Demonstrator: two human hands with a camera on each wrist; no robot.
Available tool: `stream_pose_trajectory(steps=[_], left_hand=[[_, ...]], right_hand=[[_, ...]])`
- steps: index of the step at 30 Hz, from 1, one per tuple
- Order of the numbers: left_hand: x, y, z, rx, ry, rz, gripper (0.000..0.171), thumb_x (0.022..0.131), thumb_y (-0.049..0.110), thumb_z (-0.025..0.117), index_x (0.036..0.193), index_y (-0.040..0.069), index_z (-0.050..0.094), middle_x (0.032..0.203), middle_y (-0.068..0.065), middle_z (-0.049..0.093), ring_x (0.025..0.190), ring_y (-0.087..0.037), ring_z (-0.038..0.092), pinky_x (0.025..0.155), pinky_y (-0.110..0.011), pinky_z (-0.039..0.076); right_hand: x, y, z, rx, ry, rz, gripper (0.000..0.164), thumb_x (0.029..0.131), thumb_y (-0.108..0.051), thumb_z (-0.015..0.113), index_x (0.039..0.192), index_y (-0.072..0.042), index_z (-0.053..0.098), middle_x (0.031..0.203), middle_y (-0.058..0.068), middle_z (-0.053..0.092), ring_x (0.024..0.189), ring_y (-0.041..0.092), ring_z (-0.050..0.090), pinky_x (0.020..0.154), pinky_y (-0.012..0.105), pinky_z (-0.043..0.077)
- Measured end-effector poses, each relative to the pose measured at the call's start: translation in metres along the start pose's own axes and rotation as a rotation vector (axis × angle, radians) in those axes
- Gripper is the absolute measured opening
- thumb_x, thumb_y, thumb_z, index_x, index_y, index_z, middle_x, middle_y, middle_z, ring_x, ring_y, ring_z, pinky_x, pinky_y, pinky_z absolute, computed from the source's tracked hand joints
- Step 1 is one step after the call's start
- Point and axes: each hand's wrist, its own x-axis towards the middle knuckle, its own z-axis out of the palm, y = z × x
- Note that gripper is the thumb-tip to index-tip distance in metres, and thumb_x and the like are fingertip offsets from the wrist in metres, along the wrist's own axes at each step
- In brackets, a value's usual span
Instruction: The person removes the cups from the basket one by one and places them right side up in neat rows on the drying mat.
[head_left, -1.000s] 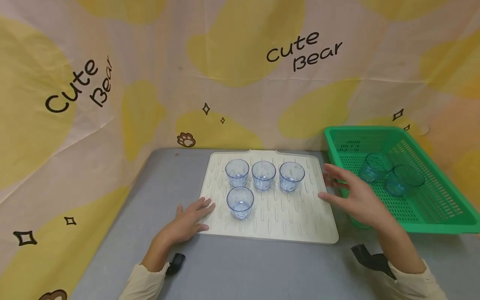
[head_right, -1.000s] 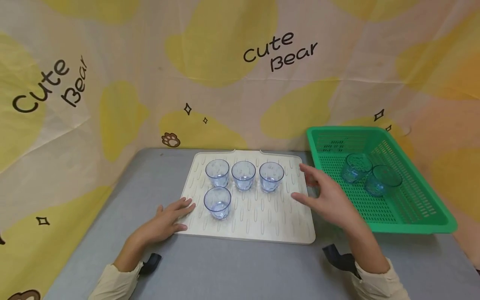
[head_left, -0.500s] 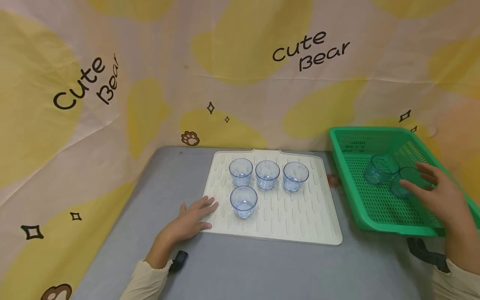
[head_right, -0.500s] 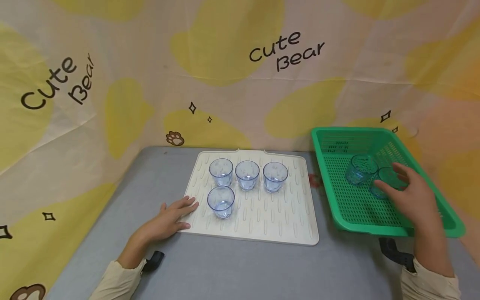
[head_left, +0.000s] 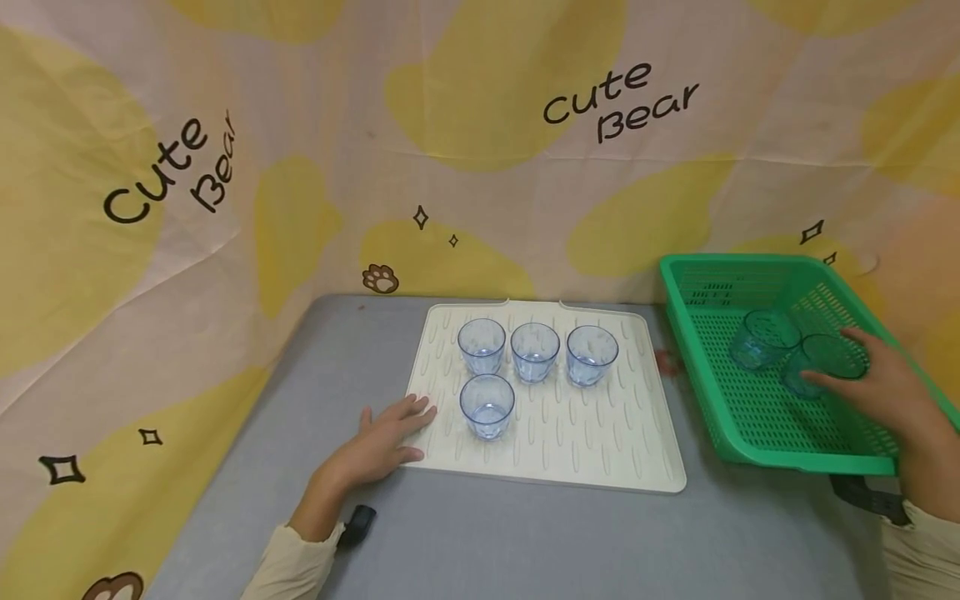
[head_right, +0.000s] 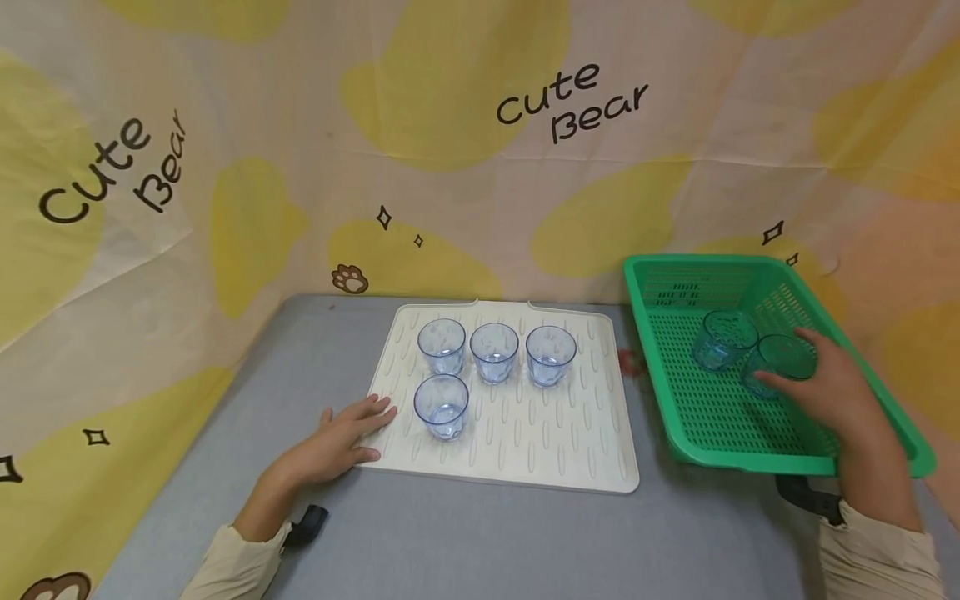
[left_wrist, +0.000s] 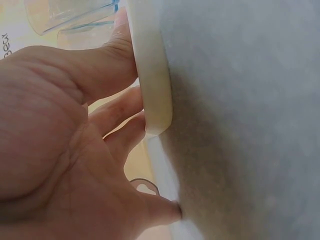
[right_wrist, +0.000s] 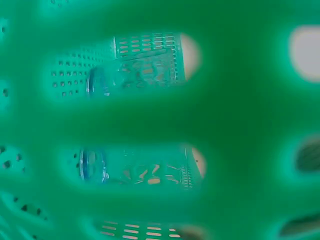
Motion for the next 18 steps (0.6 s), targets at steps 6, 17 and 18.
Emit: stream_pose_trajectory(steps=[6, 17, 18], left_hand=[[-0.0013, 0.0012, -0.0001, -0.005, 0.011, -0.002, 0.065, 0.09, 0.017, 0.07, 0.15, 0.009, 0.045, 0.161, -0.015, 0.033, 0.151, -0.04, 0.023, 0.107, -0.082, -0.001], [0.0004, 0.0013, 0.0013, 0.016, 0.012, 0.012, 0.065, 0.091, 0.019, 0.069, 0.15, 0.009, 0.044, 0.161, -0.015, 0.034, 0.151, -0.04, 0.024, 0.106, -0.083, 0.001], [0.0007, 0.0014, 0.0015, 0.02, 0.013, 0.014, 0.065, 0.091, 0.018, 0.069, 0.15, 0.009, 0.044, 0.161, -0.015, 0.034, 0.151, -0.04, 0.024, 0.106, -0.083, 0.001]], right_hand=[[0.0018, 0.0035, 0.0029, 0.0, -0.085, -0.024, 0.101, 0.096, -0.041, 0.062, 0.153, 0.012, -0.002, 0.153, 0.047, -0.003, 0.132, 0.072, 0.011, 0.093, 0.081, 0.024], [-0.0009, 0.0025, 0.0088, 0.051, -0.09, -0.124, 0.097, 0.094, -0.029, 0.069, 0.152, 0.014, 0.005, 0.151, 0.048, 0.01, 0.133, 0.07, 0.015, 0.096, 0.08, 0.022], [-0.0009, 0.0025, 0.0092, 0.061, -0.092, -0.128, 0.097, 0.093, -0.028, 0.07, 0.153, 0.014, 0.005, 0.151, 0.048, 0.011, 0.133, 0.07, 0.015, 0.096, 0.079, 0.022]])
